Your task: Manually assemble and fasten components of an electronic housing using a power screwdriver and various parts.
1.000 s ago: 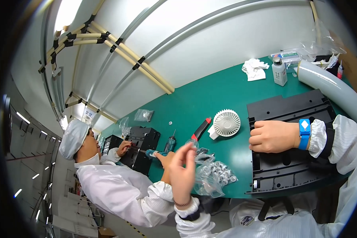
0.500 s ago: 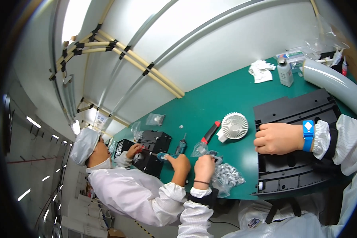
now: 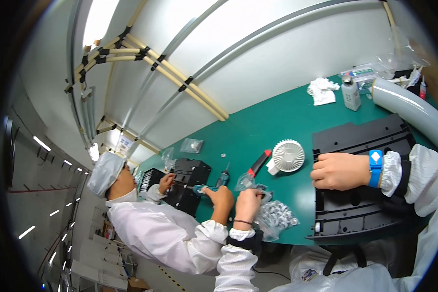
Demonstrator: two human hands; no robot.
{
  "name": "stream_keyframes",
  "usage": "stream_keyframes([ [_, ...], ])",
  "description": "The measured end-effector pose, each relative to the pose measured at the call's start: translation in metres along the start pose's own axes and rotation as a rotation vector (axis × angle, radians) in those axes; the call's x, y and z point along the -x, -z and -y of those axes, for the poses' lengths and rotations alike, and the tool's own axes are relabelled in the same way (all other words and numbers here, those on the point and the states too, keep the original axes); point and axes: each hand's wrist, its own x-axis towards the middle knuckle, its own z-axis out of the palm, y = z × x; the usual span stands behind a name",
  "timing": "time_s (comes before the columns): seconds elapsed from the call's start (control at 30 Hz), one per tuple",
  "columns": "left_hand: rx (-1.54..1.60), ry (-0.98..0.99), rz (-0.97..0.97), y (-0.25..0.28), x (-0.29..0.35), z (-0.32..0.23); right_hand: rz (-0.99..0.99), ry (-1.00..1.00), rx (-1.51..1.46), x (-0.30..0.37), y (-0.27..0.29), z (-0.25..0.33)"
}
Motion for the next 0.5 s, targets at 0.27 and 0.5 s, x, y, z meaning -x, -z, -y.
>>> stream_keyframes([
  [0.27, -0.01, -0.022, 0.061, -0.001, 0.002, 0.002, 0.011, -0.01, -0.013, 0.0, -0.004, 0.002],
  [0.5, -0.142, -0.077, -0.021, -0.011, -0.002, 0.008, 0.035, -0.012, -0.024, -0.003, -0.004, 0.001],
])
